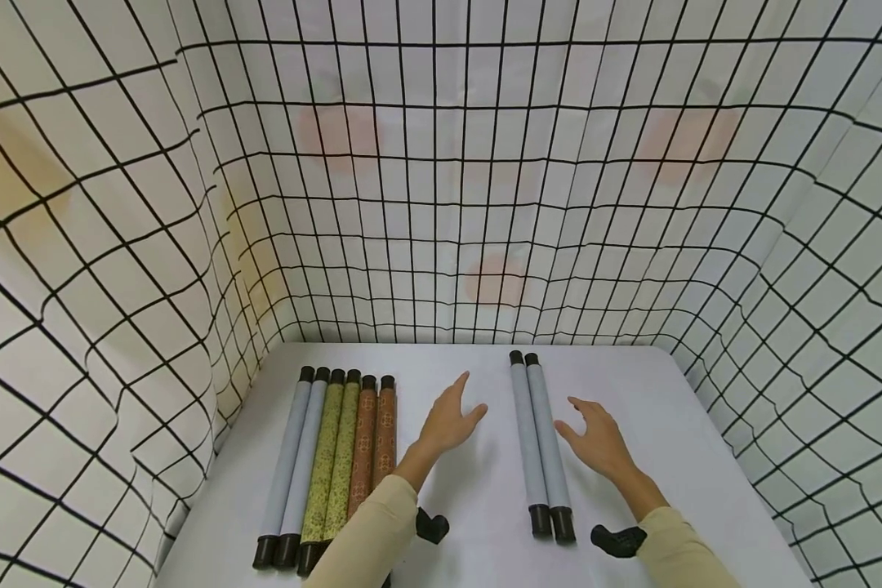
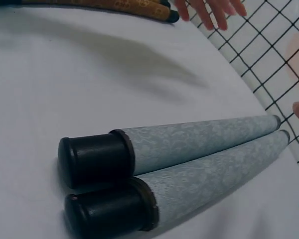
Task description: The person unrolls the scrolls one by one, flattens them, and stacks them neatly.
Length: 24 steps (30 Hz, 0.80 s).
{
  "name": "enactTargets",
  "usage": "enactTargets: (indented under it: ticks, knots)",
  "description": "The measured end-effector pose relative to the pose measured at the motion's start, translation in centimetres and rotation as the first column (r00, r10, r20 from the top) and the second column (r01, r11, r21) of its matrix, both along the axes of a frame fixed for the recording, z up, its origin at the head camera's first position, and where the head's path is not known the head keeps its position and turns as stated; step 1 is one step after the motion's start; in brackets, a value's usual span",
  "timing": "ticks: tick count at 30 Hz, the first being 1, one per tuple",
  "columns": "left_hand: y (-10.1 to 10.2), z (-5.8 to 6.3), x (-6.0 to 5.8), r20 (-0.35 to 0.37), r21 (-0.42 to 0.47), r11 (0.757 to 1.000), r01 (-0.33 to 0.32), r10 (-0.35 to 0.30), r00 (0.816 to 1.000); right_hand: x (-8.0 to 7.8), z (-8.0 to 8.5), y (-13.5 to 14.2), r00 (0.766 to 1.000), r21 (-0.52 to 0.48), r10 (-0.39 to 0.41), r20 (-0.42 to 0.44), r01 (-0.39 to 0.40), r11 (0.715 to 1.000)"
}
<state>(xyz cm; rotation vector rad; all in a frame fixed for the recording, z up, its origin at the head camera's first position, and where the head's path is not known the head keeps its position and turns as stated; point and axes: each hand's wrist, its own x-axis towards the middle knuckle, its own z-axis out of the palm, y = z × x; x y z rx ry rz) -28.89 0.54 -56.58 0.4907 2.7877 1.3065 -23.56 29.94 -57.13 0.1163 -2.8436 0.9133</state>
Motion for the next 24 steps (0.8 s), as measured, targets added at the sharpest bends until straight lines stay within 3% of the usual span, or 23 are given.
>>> enactTargets:
  ticks: [8,16,21,24]
  knots:
    - [3.0,-2.2,0.2,0.101,0.150,0.986,-0.071,0.056,0.993,-0.4,-2.2,-1.0,0.996,-0.126,-0.044,0.076,0.053,0.991]
    - [6.0,-4.2,0.9,0.210,0.257,0.963,-0.078,0.023,0.978,-0.3,-3.4,-1.1,0.980,-0.193,-0.102,0.173,0.135,0.972]
    - [7.8,-5.3,2.0,0.242,0.255,0.966,-0.051,-0.012,0.970,-0.3,-4.2,-1.2,0.965,-0.217,-0.116,0.236,0.169,0.961]
    - [8.5,-5.6,2.6,0.225,0.224,0.974,-0.022,-0.029,0.974,-0.2,-4.4,-1.4,0.958,-0.230,-0.121,0.262,0.183,0.956]
